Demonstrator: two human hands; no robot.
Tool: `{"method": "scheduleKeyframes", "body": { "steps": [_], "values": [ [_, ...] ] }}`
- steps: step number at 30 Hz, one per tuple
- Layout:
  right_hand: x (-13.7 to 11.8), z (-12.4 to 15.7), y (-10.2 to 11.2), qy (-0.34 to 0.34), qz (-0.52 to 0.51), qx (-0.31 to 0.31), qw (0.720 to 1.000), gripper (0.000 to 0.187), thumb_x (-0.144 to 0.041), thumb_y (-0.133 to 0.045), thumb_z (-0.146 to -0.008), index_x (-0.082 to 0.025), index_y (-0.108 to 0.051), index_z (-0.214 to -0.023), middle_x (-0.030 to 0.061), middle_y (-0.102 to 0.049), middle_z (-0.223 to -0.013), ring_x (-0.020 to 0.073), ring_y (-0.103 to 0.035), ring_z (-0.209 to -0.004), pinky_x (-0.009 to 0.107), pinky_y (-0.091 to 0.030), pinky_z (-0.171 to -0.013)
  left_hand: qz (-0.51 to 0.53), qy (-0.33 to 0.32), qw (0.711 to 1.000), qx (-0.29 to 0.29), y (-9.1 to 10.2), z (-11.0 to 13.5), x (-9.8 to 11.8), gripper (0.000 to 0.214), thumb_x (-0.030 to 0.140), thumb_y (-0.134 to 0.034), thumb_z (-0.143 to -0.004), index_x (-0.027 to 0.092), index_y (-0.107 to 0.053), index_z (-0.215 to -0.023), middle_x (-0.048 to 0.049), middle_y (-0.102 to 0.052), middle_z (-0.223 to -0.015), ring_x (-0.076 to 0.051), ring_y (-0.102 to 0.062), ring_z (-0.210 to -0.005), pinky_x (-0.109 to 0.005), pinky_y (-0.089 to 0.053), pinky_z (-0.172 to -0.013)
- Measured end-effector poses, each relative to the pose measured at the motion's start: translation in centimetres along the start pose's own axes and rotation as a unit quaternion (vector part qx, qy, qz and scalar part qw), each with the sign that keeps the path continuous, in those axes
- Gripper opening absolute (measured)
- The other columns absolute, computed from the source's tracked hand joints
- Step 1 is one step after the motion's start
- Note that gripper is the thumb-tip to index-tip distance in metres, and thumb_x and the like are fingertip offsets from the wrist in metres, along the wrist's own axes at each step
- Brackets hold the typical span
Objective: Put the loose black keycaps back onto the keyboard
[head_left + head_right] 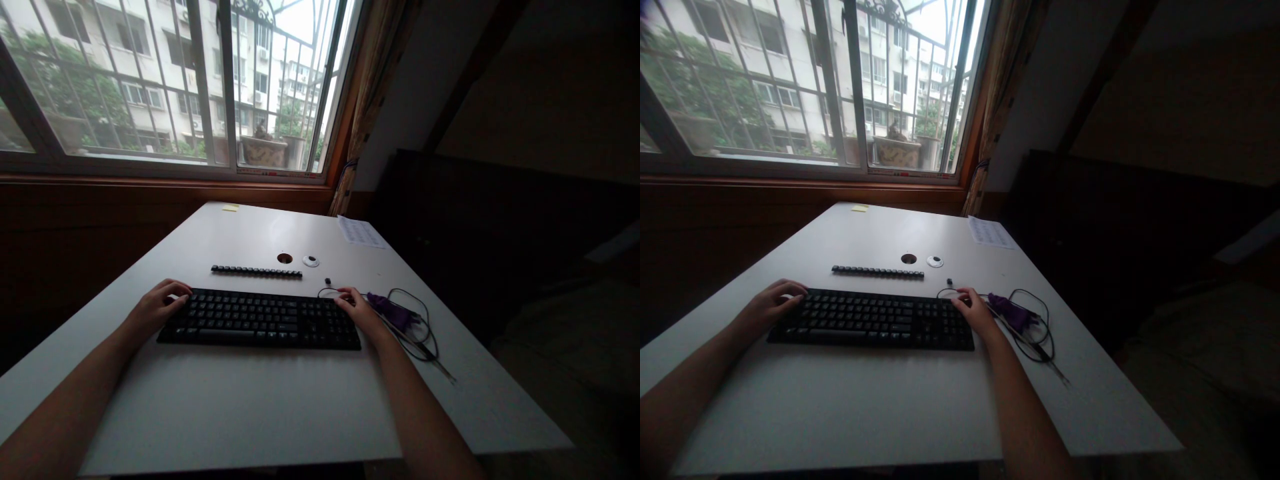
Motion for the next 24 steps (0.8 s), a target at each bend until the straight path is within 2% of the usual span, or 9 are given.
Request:
{"method": "scheduleKeyframes", "body": {
  "steps": [2,7,12,16,20,24],
  "values": [
    [0.0,0.0,0.0,0.007,0.001,-0.014,1.000,0.048,-0.046,-0.067,-0.076,-0.022,-0.060,-0.117,0.0072,-0.066,-0.109,0.0237,-0.064,-0.100,0.038,-0.050,-0.089,0.003,-0.006,1.000,0.003,0.0,0.0,0.0,0.036,0.055,-0.059,-0.087,0.022,-0.069,-0.093,-0.0067,-0.064,-0.107,-0.024,-0.067,-0.093,-0.034,-0.058,-0.078],
    [0.0,0.0,0.0,0.000,0.001,0.011,1.000,0.039,-0.043,-0.061,-0.081,-0.021,-0.061,-0.113,0.0071,-0.067,-0.103,0.0232,-0.065,-0.097,0.039,-0.049,-0.089,-0.002,-0.010,1.000,0.006,-0.1,0.0,-0.1,0.035,0.055,-0.058,-0.087,0.022,-0.068,-0.094,-0.0068,-0.063,-0.107,-0.025,-0.065,-0.095,-0.035,-0.057,-0.080],
    [0.2,0.0,0.0,0.015,0.000,-0.010,1.000,0.050,-0.044,-0.069,-0.075,-0.023,-0.060,-0.119,0.0057,-0.066,-0.106,0.0233,-0.064,-0.098,0.038,-0.050,-0.088,-0.005,-0.015,1.000,0.002,0.0,0.1,-0.1,0.036,0.055,-0.057,-0.088,0.022,-0.068,-0.094,-0.0073,-0.063,-0.108,-0.025,-0.065,-0.096,-0.036,-0.056,-0.081],
    [0.6,-0.3,-0.3,0.002,0.004,0.039,0.999,0.039,-0.043,-0.058,-0.082,-0.022,-0.063,-0.115,0.0052,-0.066,-0.100,0.0218,-0.063,-0.091,0.037,-0.050,-0.085,-0.009,-0.015,1.000,0.003,0.0,0.0,-0.2,0.034,0.053,-0.058,-0.088,0.022,-0.069,-0.094,-0.0069,-0.063,-0.108,-0.024,-0.065,-0.095,-0.034,-0.056,-0.080],
    [0.9,-0.9,-0.5,0.027,0.037,0.083,0.995,0.039,-0.047,-0.049,-0.088,-0.022,-0.067,-0.111,0.0083,-0.063,-0.110,0.0221,-0.062,-0.094,0.037,-0.050,-0.089,-0.007,-0.017,1.000,0.006,0.0,0.1,-0.1,0.034,0.053,-0.058,-0.088,0.022,-0.069,-0.094,-0.0063,-0.063,-0.108,-0.024,-0.065,-0.095,-0.033,-0.056,-0.079],
    [1.2,-1.9,-0.5,0.038,0.049,0.080,0.995,0.040,-0.046,-0.046,-0.090,-0.022,-0.068,-0.114,0.0087,-0.064,-0.115,0.0220,-0.062,-0.099,0.037,-0.049,-0.092,-0.009,-0.015,1.000,0.005,0.0,0.2,-0.1,0.035,0.055,-0.057,-0.088,0.022,-0.068,-0.094,-0.0068,-0.063,-0.108,-0.025,-0.065,-0.097,-0.035,-0.056,-0.082]
  ]
}}
Point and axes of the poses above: each hand's wrist, its own z-axis away from the middle knuckle, its own y-axis out of the back of the hand, x = y × z, the point moved 1 cm from there along -z, towards the middle knuckle
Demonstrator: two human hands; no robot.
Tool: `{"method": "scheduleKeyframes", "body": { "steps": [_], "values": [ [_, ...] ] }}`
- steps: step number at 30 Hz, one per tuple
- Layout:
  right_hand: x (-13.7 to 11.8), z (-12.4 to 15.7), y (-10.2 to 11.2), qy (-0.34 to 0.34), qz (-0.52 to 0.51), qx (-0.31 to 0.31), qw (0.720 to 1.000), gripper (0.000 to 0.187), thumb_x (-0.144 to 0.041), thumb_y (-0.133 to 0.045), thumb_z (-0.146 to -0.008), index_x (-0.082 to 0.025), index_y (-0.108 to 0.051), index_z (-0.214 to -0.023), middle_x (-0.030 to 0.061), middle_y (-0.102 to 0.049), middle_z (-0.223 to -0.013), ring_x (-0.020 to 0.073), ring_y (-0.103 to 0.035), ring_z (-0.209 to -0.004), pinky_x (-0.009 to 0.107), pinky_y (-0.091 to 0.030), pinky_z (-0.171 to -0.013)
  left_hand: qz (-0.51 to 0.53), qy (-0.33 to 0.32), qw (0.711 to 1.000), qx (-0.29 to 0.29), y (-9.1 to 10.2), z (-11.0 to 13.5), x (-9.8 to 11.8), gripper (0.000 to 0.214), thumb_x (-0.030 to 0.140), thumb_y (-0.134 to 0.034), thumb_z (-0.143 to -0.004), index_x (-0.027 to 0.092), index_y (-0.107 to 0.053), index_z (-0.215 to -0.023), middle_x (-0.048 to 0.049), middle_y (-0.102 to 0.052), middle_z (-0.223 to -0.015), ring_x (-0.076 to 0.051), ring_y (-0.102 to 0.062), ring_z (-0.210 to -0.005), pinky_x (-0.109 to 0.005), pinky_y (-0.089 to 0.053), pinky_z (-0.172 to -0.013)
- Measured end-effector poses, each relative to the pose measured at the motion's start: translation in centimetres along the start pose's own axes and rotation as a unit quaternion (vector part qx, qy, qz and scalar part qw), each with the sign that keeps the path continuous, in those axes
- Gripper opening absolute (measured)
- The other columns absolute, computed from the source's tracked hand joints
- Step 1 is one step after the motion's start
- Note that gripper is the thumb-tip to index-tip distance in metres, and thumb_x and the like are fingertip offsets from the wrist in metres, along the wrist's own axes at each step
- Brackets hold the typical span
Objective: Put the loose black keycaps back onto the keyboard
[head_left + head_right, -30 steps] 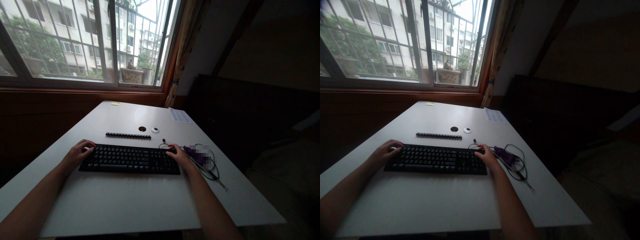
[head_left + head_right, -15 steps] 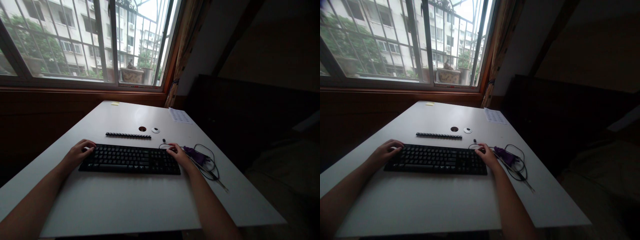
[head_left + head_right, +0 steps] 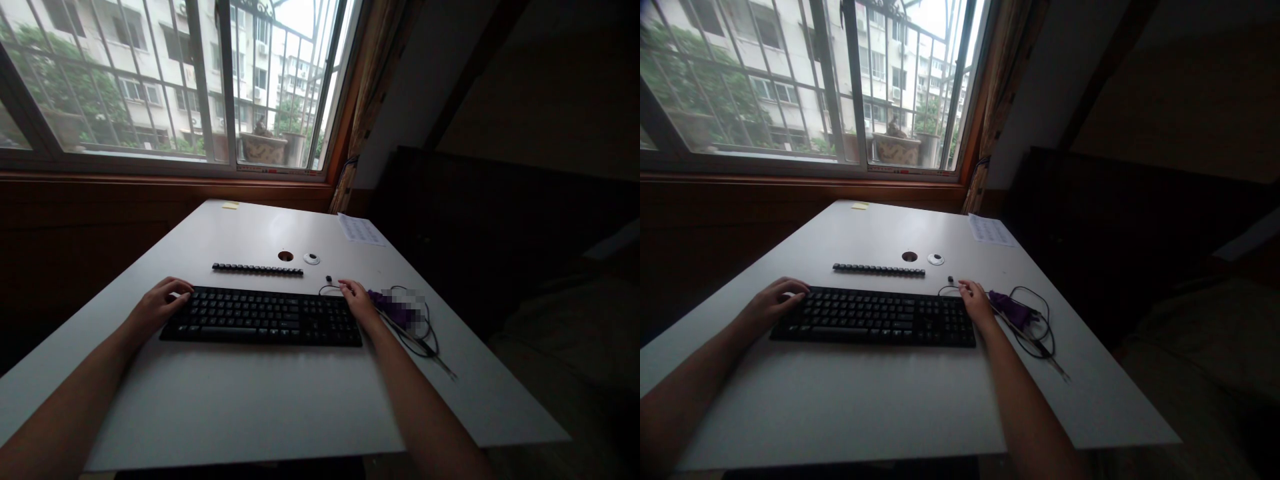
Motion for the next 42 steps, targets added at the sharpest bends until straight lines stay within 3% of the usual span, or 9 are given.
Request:
{"method": "scheduleKeyframes", "body": {
  "steps": [7,14,20,25,32,36,42],
  "values": [
    [-0.1,-2.6,0.3,-0.001,0.065,-0.019,0.998,0.041,-0.043,-0.051,-0.087,-0.021,-0.070,-0.116,0.0062,-0.069,-0.093,0.0218,-0.063,-0.083,0.036,-0.050,-0.081,0.005,0.000,1.000,0.009,0.0,-0.2,0.4,0.040,0.060,-0.057,-0.085,0.022,-0.069,-0.090,-0.0069,-0.066,-0.103,-0.025,-0.066,-0.091,-0.036,-0.057,-0.077],
    [-1.1,-5.7,-0.8,0.033,0.110,-0.056,0.992,0.028,-0.025,-0.064,-0.079,-0.024,-0.075,-0.105,0.0030,-0.065,-0.086,0.0178,-0.059,-0.080,0.032,-0.046,-0.085,0.013,0.000,1.000,0.012,0.1,-0.2,0.8,0.038,0.057,-0.057,-0.085,0.021,-0.069,-0.087,-0.0072,-0.065,-0.104,-0.024,-0.066,-0.090,-0.034,-0.058,-0.075],
    [-1.3,-6.3,-1.1,0.045,0.119,-0.078,0.989,0.016,-0.023,-0.065,-0.078,-0.023,-0.077,-0.089,0.0024,-0.063,-0.082,0.0180,-0.058,-0.080,0.030,-0.046,-0.081,0.019,-0.013,1.000,0.004,0.1,-0.1,0.6,0.031,0.049,-0.057,-0.088,0.021,-0.069,-0.090,-0.0065,-0.063,-0.105,-0.023,-0.066,-0.091,-0.033,-0.057,-0.075],
    [-2.0,-4.6,1.0,0.060,0.112,-0.080,0.989,0.019,-0.028,-0.063,-0.081,-0.021,-0.075,-0.093,0.0028,-0.061,-0.085,0.0180,-0.058,-0.079,0.032,-0.047,-0.081,0.017,-0.021,1.000,0.005,0.1,-0.2,0.7,0.030,0.048,-0.057,-0.088,0.021,-0.068,-0.089,-0.0066,-0.063,-0.104,-0.023,-0.065,-0.091,-0.032,-0.056,-0.075],
    [-2.5,1.1,5.0,0.076,0.028,-0.140,0.987,0.024,-0.036,-0.061,-0.084,-0.021,-0.074,-0.097,0.0058,-0.067,-0.093,0.0215,-0.063,-0.088,0.034,-0.048,-0.079,0.011,-0.016,1.000,0.007,0.1,-0.2,0.6,0.034,0.053,-0.057,-0.087,0.021,-0.068,-0.088,-0.0062,-0.064,-0.104,-0.023,-0.066,-0.092,-0.034,-0.056,-0.077],
    [-2.7,2.5,5.2,0.068,0.027,-0.150,0.986,0.023,-0.035,-0.061,-0.085,-0.021,-0.074,-0.098,0.0059,-0.068,-0.094,0.0212,-0.063,-0.088,0.033,-0.047,-0.079,0.009,-0.003,1.000,-0.003,0.0,-0.3,0.1,0.037,0.055,-0.056,-0.087,0.021,-0.068,-0.091,-0.0071,-0.063,-0.105,-0.025,-0.065,-0.094,-0.036,-0.056,-0.079],
    [-2.5,2.4,4.4,0.079,0.042,-0.131,0.987,0.020,-0.033,-0.063,-0.085,-0.022,-0.076,-0.096,0.0047,-0.066,-0.091,0.0201,-0.062,-0.085,0.032,-0.047,-0.079,0.018,-0.001,1.000,-0.003,-0.1,-0.3,-0.2,0.036,0.055,-0.058,-0.086,0.021,-0.068,-0.091,-0.0067,-0.062,-0.105,-0.025,-0.064,-0.093,-0.035,-0.055,-0.077]
  ]
}}
Point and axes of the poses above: each hand's wrist, its own z-axis away from the middle knuckle, its own y-axis out of the back of the hand, x = y × z, the point moved 1 cm from there along -z, towards the middle knuckle
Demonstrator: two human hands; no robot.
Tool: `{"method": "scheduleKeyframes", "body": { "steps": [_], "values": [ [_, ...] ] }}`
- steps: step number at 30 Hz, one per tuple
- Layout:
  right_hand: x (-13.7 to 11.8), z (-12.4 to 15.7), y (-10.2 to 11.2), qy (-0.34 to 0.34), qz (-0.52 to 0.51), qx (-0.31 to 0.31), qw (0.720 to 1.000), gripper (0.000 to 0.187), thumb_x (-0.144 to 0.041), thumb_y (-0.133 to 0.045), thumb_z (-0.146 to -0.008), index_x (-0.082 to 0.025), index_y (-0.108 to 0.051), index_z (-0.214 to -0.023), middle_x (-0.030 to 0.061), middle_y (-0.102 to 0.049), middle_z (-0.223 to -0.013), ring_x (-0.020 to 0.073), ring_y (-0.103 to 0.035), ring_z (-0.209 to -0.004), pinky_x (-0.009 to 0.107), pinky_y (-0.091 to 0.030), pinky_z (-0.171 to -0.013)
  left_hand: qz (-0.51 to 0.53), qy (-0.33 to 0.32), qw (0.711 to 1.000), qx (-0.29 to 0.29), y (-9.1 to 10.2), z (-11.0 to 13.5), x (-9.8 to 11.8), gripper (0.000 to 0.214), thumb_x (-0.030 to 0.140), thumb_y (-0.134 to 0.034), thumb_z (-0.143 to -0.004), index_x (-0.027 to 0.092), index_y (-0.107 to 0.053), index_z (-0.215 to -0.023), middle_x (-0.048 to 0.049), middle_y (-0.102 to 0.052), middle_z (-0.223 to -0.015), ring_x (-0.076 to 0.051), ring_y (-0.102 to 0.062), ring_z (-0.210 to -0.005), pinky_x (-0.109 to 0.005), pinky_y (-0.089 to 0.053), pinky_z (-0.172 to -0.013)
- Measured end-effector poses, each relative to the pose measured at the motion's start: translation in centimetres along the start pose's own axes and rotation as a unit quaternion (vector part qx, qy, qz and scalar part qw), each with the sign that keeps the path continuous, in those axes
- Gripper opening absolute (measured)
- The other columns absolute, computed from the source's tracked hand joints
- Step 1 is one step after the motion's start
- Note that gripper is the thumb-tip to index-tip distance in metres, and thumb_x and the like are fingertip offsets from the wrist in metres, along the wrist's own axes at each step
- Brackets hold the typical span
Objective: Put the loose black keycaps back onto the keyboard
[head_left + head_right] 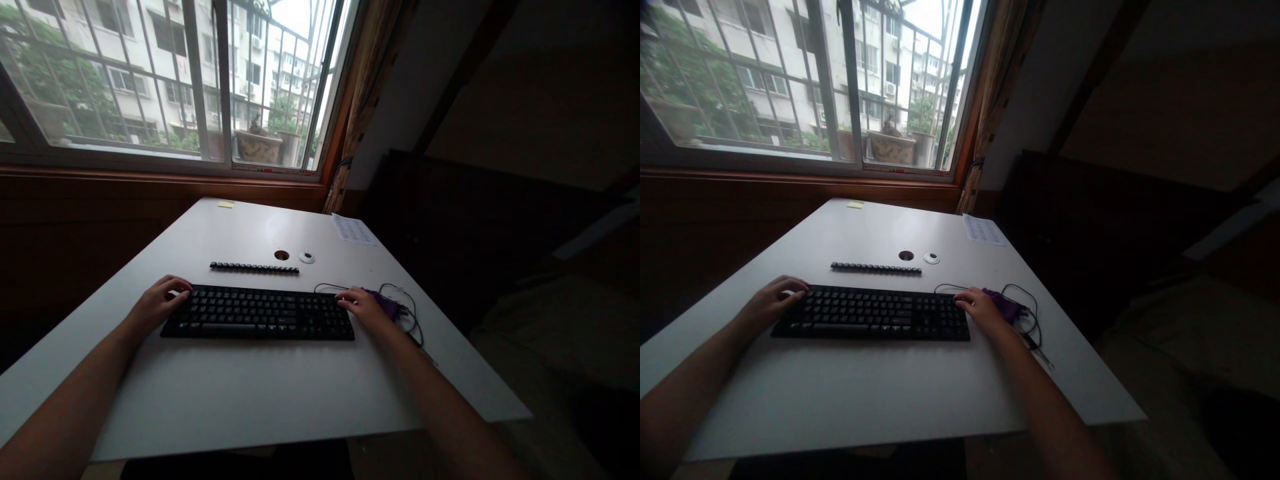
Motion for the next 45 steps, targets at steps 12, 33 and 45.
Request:
{"method": "scheduleKeyframes", "body": {
  "steps": [12,33,45],
  "values": [
    [-0.7,-0.1,0.0,0.000,0.004,0.005,1.000,0.017,-0.027,-0.066,-0.082,-0.024,-0.079,-0.092,0.0041,-0.066,-0.088,0.0209,-0.064,-0.084,0.033,-0.046,-0.080,-0.001,-0.007,1.000,0.000,-0.1,0.0,-0.3,0.033,0.051,-0.057,-0.088,0.021,-0.068,-0.093,-0.0061,-0.061,-0.106,-0.024,-0.064,-0.094,-0.034,-0.055,-0.077],
    [1.7,0.7,-1.5,-0.097,-0.084,0.094,0.987,0.049,-0.049,-0.067,-0.079,-0.024,-0.068,-0.121,0.0080,-0.063,-0.108,0.0214,-0.063,-0.084,0.037,-0.053,-0.079,0.000,-0.009,1.000,0.007,-0.1,0.2,0.2,0.032,0.050,-0.057,-0.087,0.021,-0.068,-0.091,-0.0061,-0.063,-0.105,-0.023,-0.066,-0.090,-0.033,-0.056,-0.076],
    [1.9,0.3,-3.8,-0.114,-0.163,0.094,0.975,0.044,-0.040,-0.064,-0.080,-0.022,-0.061,-0.121,0.0097,-0.067,-0.120,0.0245,-0.064,-0.107,0.043,-0.050,-0.097,-0.004,-0.008,1.000,0.006,0.1,0.1,0.4,0.034,0.053,-0.057,-0.087,0.021,-0.069,-0.091,-0.0069,-0.064,-0.105,-0.024,-0.066,-0.092,-0.034,-0.057,-0.077]
  ]
}}
Point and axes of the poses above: each hand's wrist, its own z-axis away from the middle knuckle, its own y-axis out of the back of the hand, x = y × z, the point moved 1 cm from there along -z, towards the middle knuckle
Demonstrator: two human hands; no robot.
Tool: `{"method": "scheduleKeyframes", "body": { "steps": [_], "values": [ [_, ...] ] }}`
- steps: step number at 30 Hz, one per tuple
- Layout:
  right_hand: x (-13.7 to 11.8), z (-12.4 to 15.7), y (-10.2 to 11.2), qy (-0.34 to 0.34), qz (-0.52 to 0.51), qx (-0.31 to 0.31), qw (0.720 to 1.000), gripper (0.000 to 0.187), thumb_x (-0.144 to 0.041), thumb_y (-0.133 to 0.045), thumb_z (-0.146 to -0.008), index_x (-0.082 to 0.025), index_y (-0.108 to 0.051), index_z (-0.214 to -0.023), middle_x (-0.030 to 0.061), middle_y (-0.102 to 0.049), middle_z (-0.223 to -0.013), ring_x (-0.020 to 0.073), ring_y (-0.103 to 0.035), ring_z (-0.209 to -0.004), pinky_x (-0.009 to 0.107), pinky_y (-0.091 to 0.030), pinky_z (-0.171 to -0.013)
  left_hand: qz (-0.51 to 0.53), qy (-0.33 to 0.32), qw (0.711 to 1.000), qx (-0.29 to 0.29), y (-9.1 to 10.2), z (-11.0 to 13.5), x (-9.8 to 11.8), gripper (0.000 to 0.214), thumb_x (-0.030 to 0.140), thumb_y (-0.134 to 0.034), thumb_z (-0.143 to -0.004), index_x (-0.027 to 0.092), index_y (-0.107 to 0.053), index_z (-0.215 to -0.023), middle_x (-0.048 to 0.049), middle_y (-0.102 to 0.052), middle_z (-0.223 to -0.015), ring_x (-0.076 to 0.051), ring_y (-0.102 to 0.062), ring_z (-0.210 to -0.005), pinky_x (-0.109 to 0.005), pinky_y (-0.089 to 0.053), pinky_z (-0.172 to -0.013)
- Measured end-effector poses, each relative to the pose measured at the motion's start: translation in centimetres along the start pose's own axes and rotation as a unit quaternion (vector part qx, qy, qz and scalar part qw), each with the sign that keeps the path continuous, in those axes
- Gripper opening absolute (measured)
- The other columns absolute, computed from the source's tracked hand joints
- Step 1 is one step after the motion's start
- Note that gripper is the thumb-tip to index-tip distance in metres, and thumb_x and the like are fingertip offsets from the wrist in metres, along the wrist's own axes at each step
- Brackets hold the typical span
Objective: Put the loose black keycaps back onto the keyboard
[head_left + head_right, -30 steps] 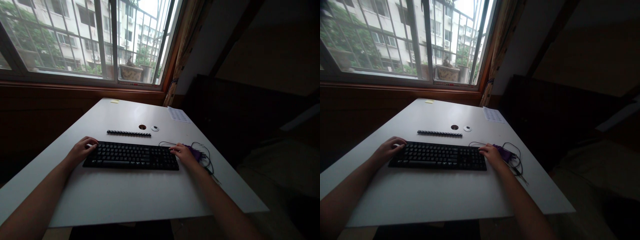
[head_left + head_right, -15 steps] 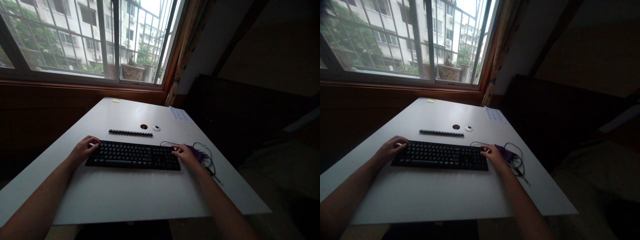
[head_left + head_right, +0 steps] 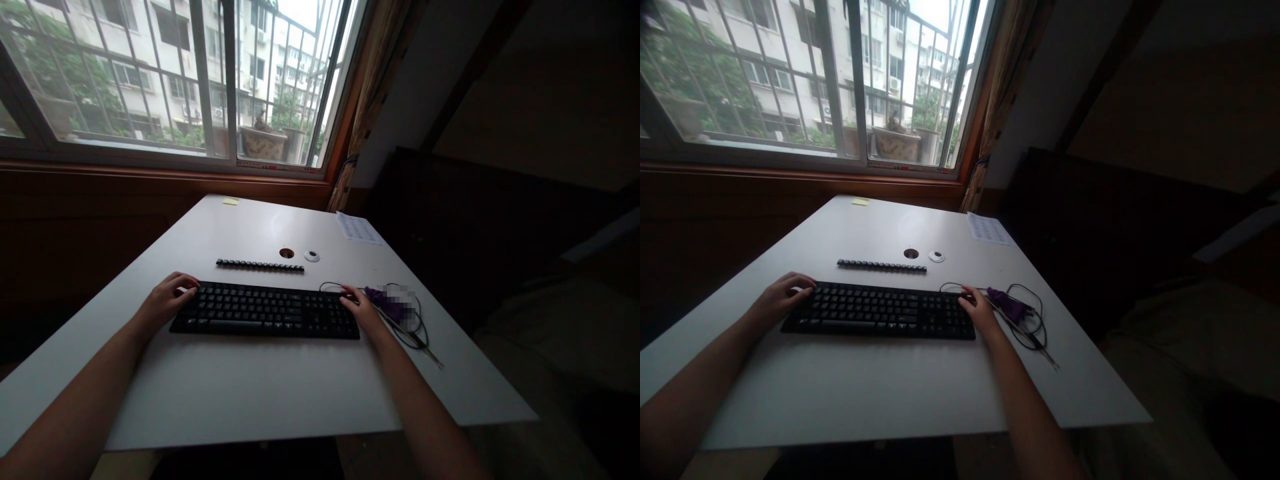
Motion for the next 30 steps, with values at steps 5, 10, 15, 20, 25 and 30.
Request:
{"method": "scheduleKeyframes", "body": {
  "steps": [5,10,15,20,25,30],
  "values": [
    [0.16,-0.57,-0.13,-0.035,-0.021,-0.003,0.999,0.046,-0.036,-0.068,-0.074,-0.021,-0.060,-0.116,0.0111,-0.066,-0.116,0.0243,-0.065,-0.100,0.040,-0.054,-0.085,0.003,0.002,1.000,0.003,0.03,0.04,0.14,0.035,0.054,-0.057,-0.086,0.022,-0.070,-0.091,-0.0066,-0.064,-0.105,-0.025,-0.066,-0.094,-0.034,-0.057,-0.077],
    [-0.07,-0.56,-0.26,-0.041,-0.003,0.015,0.999,0.042,-0.032,-0.065,-0.072,-0.024,-0.060,-0.112,0.0080,-0.067,-0.112,0.0231,-0.065,-0.095,0.038,-0.054,-0.081,0.001,0.002,1.000,0.008,0.01,0.05,0.37,0.037,0.055,-0.057,-0.086,0.021,-0.069,-0.090,-0.0063,-0.064,-0.104,-0.024,-0.067,-0.091,-0.033,-0.057,-0.076],
    [-0.49,-0.31,0.00,-0.041,-0.022,0.002,0.999,0.048,-0.033,-0.064,-0.072,-0.022,-0.057,-0.119,0.0070,-0.067,-0.110,0.0224,-0.064,-0.097,0.037,-0.051,-0.085,-0.003,0.001,1.000,0.008,0.02,-0.02,0.51,0.036,0.055,-0.057,-0.086,0.021,-0.069,-0.090,-0.0060,-0.063,-0.103,-0.023,-0.066,-0.090,-0.033,-0.057,-0.076],
    [-0.68,-0.38,-0.14,-0.060,0.012,0.030,0.998,0.043,-0.036,-0.061,-0.076,-0.022,-0.058,-0.116,0.0062,-0.067,-0.105,0.0221,-0.064,-0.094,0.038,-0.051,-0.086,0.002,0.003,1.000,0.006,0.02,-0.08,0.52,0.036,0.055,-0.058,-0.085,0.021,-0.069,-0.089,-0.0061,-0.063,-0.103,-0.024,-0.066,-0.091,-0.033,-0.056,-0.075],
    [-0.59,-0.10,-0.12,-0.028,-0.005,0.012,1.000,0.048,-0.038,-0.061,-0.078,-0.024,-0.055,-0.123,0.0066,-0.067,-0.111,0.0218,-0.064,-0.100,0.037,-0.050,-0.090,0.002,0.008,1.000,-0.004,-0.06,-0.06,0.18,0.037,0.056,-0.057,-0.086,0.022,-0.068,-0.091,-0.0065,-0.063,-0.105,-0.025,-0.065,-0.094,-0.035,-0.057,-0.078],
    [-0.83,0.04,-0.47,-0.034,0.016,0.046,0.998,0.042,-0.038,-0.059,-0.079,-0.023,-0.058,-0.118,0.0064,-0.068,-0.106,0.0232,-0.064,-0.097,0.039,-0.050,-0.089,0.003,0.010,1.000,-0.001,0.02,-0.05,0.38,0.036,0.055,-0.056,-0.086,0.022,-0.068,-0.091,-0.0066,-0.063,-0.105,-0.024,-0.066,-0.093,-0.034,-0.056,-0.078]
  ]
}}
Point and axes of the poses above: each hand's wrist, its own z-axis away from the middle knuckle, its own y-axis out of the back of the hand, x = y × z, the point moved 1 cm from there along -z, towards the middle knuckle
